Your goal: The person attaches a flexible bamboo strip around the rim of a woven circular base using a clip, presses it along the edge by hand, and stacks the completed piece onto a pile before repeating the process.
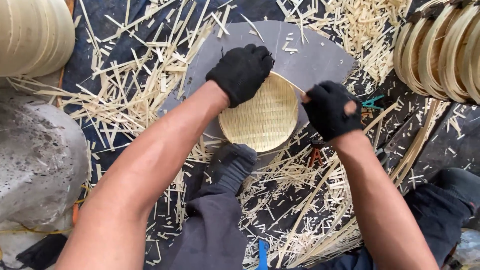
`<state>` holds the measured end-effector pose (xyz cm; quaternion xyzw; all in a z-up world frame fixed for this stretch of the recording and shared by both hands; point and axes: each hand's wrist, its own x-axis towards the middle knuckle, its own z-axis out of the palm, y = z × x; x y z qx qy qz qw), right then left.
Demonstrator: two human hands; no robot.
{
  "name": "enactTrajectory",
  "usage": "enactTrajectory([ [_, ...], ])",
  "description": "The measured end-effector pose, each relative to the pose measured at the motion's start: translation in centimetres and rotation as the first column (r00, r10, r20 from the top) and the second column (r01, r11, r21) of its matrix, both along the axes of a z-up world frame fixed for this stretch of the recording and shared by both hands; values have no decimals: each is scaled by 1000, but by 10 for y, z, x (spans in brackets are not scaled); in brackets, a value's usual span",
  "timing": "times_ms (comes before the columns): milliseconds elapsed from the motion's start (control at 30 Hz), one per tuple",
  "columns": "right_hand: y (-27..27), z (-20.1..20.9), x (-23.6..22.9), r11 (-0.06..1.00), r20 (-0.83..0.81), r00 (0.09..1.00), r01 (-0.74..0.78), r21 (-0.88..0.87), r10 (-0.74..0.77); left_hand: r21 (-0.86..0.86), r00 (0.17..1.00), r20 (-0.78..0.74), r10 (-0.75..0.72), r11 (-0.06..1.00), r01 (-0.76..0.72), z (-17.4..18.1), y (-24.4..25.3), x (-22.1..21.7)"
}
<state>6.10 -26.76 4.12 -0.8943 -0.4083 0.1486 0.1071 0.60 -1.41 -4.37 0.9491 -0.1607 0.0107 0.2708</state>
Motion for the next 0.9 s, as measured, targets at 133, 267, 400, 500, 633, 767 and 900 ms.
enactTrajectory([
  [133, -6, 14, -30, 931, -115, 939, 296, -214, -325, 30, 999, 35, -13, 999, 12, 0, -2, 3],
  [267, -8, -16, -57, 825, -205, 801, 562, -66, -562, 41, 999, 29, -22, 999, 21, 1, -4, 2],
  [400, -11, -40, -55, 855, -219, 854, 504, 123, -472, 61, 1000, 21, 9, 998, -11, 4, -2, -2],
  [500, 0, -35, -42, 912, -65, 920, 392, 116, -387, 38, 993, 44, 112, 993, -114, -2, -8, -20],
  [633, 25, -33, -15, 976, 128, 976, 158, 148, -177, 7, 952, 14, 305, 952, -305, 7, -5, -37],
  [767, 46, -36, -3, 996, 164, 986, -30, 78, 17, 3, 971, -29, 238, 971, -238, 15, 3, -25],
  [900, 53, -39, 4, 995, 190, 979, -81, 53, 69, 20, 998, 43, 51, 998, -52, 3, 8, -5],
])
